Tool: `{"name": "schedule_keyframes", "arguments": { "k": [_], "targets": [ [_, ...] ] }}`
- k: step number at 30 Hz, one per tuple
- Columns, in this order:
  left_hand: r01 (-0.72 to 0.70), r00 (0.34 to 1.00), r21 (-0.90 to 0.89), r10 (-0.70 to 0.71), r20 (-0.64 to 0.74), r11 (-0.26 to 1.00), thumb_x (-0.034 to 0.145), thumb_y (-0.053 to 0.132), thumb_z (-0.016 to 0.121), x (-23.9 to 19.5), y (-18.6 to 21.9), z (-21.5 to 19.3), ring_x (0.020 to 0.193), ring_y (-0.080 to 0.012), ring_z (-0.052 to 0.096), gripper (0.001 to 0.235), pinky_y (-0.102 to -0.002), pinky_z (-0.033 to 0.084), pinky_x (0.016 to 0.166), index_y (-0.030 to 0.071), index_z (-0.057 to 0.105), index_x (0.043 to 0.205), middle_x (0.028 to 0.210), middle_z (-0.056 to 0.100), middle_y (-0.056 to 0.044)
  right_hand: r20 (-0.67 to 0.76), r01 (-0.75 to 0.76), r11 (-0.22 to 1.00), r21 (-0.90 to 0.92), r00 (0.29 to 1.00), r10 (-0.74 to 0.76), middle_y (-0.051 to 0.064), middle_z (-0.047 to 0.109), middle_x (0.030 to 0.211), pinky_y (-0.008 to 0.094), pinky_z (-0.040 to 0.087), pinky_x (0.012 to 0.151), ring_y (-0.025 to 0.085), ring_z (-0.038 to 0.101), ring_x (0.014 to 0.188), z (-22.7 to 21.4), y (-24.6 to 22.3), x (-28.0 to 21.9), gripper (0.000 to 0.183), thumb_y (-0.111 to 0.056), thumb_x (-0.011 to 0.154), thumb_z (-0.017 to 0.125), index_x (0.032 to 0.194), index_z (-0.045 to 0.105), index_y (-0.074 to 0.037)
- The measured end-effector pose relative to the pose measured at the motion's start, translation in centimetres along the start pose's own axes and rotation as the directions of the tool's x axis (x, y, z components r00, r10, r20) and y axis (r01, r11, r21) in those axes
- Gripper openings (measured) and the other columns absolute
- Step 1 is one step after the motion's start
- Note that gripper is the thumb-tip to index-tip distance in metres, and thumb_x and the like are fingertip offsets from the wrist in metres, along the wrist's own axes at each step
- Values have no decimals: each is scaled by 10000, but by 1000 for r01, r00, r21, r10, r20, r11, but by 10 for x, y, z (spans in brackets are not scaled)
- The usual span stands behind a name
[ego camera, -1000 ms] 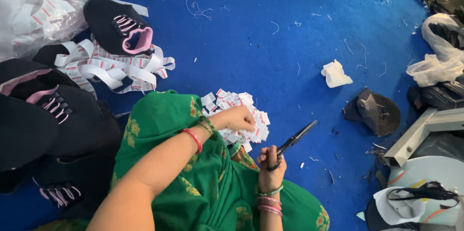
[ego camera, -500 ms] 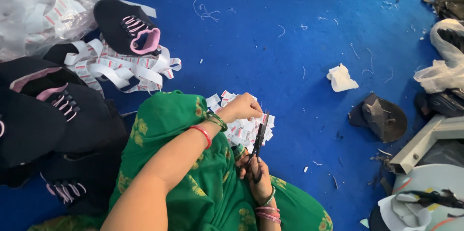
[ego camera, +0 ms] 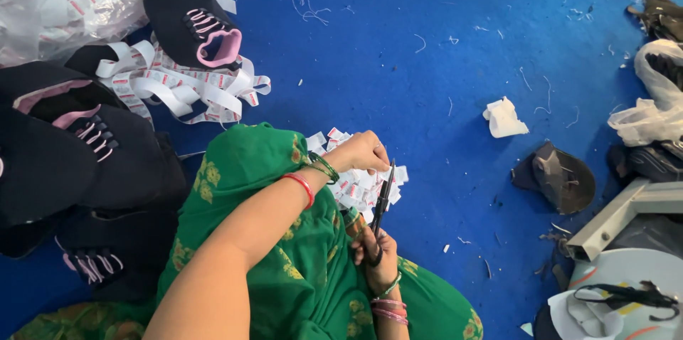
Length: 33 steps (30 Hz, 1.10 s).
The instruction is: Cutting individual shoe labels from a printed strip using scissors.
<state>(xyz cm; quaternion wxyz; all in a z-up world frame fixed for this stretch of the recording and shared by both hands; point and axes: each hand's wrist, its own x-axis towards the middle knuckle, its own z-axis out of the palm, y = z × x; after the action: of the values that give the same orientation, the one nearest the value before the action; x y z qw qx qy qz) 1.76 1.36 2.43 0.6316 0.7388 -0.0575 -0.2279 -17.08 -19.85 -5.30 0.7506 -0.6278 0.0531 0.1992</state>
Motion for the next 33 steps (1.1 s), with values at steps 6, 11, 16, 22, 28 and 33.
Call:
{"name": "schedule_keyframes", "arguments": {
  "k": [6,11,16,22,28,33],
  "targets": [
    [-91,932,35,73,356,995,753,158,817,-8,-14,21,647,-134,703,222,-295,573,563,21,802,927,805,782,-94,-26,358,777,-518,901,-433,48,625,732,257,487,615,115,596,645,30,-53,-6,298,-129,1103,423,1011,688,-29],
    [-70,871,161,-18,491,984,811,200,769,-8,-22,17,643,-129,713,207,-288,569,569,52,807,950,791,779,-92,-402,284,924,254,900,-166,81,627,775,308,478,602,169,566,640,-8,-36,17,147,-115,1023,622,957,610,15],
    [-108,986,95,95,135,990,804,188,743,1,-10,6,661,-95,710,213,-263,571,603,47,824,942,784,779,-65,-316,216,912,349,943,-103,136,675,819,330,495,659,191,594,671,-4,-51,-3,510,-423,1080,497,940,634,47],
    [1,987,-33,-7,-159,999,805,207,742,-3,4,2,681,-122,665,243,-308,519,609,57,816,981,795,760,-57,110,-20,957,289,994,-12,130,684,920,334,529,777,188,634,771,23,-41,-10,653,-571,1045,357,1067,642,16],
    [40,996,-49,-44,-81,998,775,187,757,-4,7,5,700,-115,660,261,-300,512,609,66,824,995,834,767,-64,47,-3,994,112,999,-3,137,709,979,302,518,703,146,604,721,25,-30,-2,483,-436,1062,452,1055,628,13],
    [30,996,-25,-32,-86,999,761,181,773,1,-1,8,742,-120,698,254,-293,543,657,63,830,979,854,786,-77,36,14,991,130,999,-19,124,706,947,275,511,646,128,598,683,22,-23,1,376,-341,1064,496,1041,636,7]
  ]
}}
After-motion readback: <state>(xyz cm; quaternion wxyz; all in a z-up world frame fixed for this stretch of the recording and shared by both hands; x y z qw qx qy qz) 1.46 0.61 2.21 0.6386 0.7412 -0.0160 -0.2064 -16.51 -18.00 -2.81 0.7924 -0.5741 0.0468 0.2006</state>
